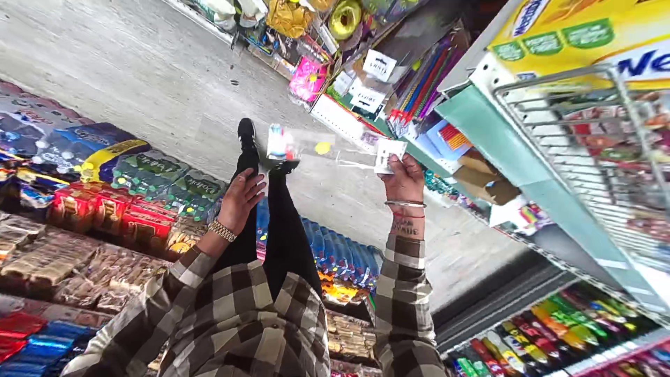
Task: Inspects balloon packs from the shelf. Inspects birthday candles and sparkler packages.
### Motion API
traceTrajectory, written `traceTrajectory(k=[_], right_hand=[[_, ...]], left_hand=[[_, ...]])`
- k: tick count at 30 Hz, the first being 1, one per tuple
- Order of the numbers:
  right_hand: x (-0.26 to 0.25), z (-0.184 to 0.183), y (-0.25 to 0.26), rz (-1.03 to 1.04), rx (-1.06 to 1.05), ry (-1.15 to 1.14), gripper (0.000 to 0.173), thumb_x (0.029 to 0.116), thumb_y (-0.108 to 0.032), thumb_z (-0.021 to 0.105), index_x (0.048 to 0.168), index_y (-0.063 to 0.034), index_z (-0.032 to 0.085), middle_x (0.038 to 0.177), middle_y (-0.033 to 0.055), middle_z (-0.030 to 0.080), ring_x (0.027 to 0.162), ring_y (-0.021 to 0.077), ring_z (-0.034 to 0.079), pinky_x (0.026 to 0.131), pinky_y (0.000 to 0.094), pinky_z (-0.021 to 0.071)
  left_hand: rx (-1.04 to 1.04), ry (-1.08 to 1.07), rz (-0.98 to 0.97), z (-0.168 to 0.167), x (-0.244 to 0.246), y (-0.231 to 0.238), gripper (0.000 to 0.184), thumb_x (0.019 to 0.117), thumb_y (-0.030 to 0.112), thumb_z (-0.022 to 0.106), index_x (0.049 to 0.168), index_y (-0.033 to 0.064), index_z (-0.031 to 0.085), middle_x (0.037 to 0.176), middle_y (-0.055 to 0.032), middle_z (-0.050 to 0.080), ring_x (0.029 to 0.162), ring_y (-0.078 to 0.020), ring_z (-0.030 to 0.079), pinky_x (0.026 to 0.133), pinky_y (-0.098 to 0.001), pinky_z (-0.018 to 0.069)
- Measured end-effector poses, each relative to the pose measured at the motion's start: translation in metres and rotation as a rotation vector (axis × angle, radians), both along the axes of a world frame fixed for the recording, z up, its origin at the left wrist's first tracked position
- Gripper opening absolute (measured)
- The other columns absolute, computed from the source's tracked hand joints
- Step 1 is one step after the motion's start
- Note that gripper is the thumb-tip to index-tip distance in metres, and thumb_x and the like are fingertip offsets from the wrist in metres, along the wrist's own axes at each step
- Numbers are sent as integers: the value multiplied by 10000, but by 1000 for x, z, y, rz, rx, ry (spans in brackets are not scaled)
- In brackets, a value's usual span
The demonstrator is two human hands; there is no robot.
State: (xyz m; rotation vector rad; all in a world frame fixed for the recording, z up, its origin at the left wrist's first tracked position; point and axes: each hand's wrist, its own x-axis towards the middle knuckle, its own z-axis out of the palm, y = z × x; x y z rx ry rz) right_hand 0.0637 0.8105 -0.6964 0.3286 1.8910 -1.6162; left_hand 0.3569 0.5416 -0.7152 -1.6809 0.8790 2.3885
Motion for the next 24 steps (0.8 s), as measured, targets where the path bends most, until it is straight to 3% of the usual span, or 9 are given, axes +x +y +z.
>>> traceTrajectory(k=[4,8,10,13,19,21,24], right_hand=[[7,-9,13,-379,-149,-71,195,1056,-32,490,1244,-78,518,1009,88,685,834,189,705,727,349,625],[26,-25,19,-636,-222,-133,153,1076,-31,444,1217,-83,470,1039,101,687,892,183,721,805,316,624],[31,-32,18,-708,-214,-141,188,1077,-39,453,1260,-83,459,1084,107,690,933,180,726,837,302,619],[28,-37,9,-742,-177,-88,288,1077,-34,455,1356,-80,403,1168,125,643,1038,198,697,916,323,596],[-21,-43,-41,-677,-166,-40,475,1062,-64,515,1487,-113,306,1267,140,585,1115,240,657,993,394,560],[-41,-50,-60,-650,-146,-92,471,1054,-110,550,1472,-103,335,1273,146,595,1116,255,666,972,407,577],[-64,-64,-81,-615,-18,-197,547,1031,-191,612,1503,-107,348,1331,142,566,1117,231,648,922,354,580]], left_hand=[[26,47,28,0,-3,2,475,1124,307,267,1549,103,324,1356,-149,637,1179,-295,669,982,-450,565],[70,60,45,-3,3,7,461,1120,270,289,1548,106,332,1349,-163,635,1161,-307,676,962,-444,576],[80,57,50,-5,5,8,457,1117,266,299,1544,108,337,1348,-158,636,1156,-303,678,953,-443,580],[92,60,33,-5,6,7,455,1117,255,306,1547,108,332,1355,-153,633,1157,-301,677,954,-440,578],[80,90,-1,-6,-3,5,432,1113,233,325,1523,105,367,1348,-145,638,1154,-295,677,950,-438,579],[69,104,-21,-3,-5,6,435,1106,223,330,1519,95,375,1356,-144,635,1164,-294,673,956,-439,578],[65,135,-60,-1,-7,8,438,1096,211,331,1511,84,383,1365,-145,629,1180,-293,665,967,-441,573]])
